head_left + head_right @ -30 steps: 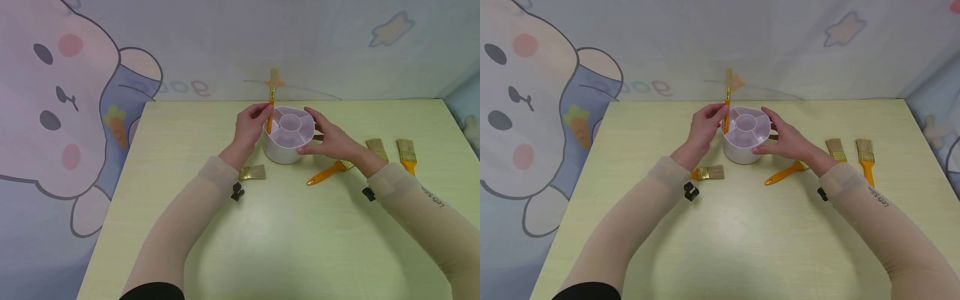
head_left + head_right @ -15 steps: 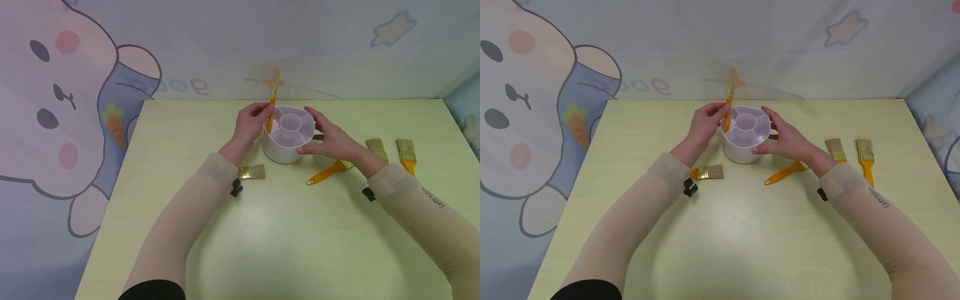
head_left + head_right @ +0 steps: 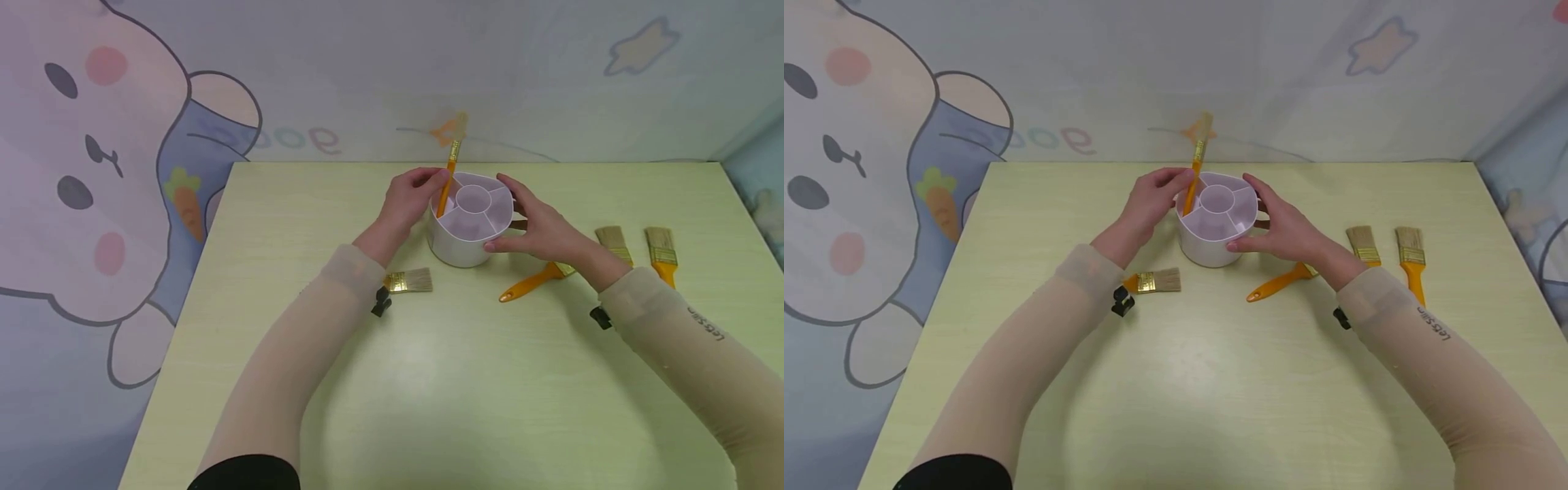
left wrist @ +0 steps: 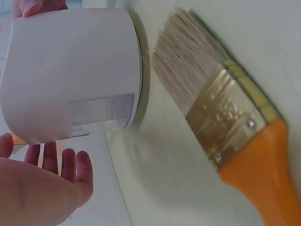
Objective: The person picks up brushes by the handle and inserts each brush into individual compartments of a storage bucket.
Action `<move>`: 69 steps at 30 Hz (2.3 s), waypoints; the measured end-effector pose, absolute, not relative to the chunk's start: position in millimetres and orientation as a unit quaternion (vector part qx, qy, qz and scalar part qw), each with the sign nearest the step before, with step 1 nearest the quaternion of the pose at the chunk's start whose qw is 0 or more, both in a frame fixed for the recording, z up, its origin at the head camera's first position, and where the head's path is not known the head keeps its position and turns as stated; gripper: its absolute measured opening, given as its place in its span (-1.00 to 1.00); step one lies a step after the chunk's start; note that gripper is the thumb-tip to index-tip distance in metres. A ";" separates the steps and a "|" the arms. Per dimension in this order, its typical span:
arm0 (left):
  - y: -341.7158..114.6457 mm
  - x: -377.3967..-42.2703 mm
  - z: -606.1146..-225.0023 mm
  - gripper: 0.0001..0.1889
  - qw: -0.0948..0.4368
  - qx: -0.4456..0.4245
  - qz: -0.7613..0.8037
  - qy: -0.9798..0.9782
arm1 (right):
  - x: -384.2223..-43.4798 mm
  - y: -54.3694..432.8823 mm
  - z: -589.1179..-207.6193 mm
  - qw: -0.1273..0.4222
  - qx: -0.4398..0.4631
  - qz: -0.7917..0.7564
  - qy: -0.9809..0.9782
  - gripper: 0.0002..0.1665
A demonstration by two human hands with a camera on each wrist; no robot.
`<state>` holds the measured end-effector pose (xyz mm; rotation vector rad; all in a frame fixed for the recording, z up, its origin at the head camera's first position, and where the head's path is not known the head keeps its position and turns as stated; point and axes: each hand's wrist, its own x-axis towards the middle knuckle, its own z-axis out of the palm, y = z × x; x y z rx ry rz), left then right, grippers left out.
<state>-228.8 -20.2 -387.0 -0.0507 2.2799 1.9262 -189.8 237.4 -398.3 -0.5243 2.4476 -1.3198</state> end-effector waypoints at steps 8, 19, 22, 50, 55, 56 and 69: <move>-30.5 -229.9 -377.5 -0.57 0.090 0.000 0.609 0.788 | -190.2 238.8 -396.7 0.159 -0.180 -0.459 0.856 0.45; -61.6 -222.7 -353.5 -0.53 0.111 0.110 0.489 0.858 | -192.9 240.9 -395.9 0.161 -0.178 -0.461 0.855 0.46; -71.7 -220.5 -347.7 -0.51 0.126 0.150 0.429 0.882 | -193.2 240.7 -395.6 0.159 -0.179 -0.458 0.856 0.45; -123.3 -163.7 -385.5 -0.44 0.167 0.289 0.081 0.939 | -191.5 242.6 -396.7 0.147 -0.168 -0.453 0.863 0.46; -126.0 -157.7 -394.6 -0.53 0.149 0.300 0.073 0.939 | -191.4 244.4 -397.5 0.152 -0.166 -0.451 0.864 0.46; -126.4 -156.3 -395.5 -0.54 0.147 0.300 0.071 0.940 | -191.1 245.0 -397.8 0.152 -0.166 -0.451 0.864 0.46; -124.9 -145.4 -408.3 -0.69 0.096 0.308 0.036 0.946 | -189.6 246.2 -399.9 0.149 -0.172 -0.454 0.861 0.44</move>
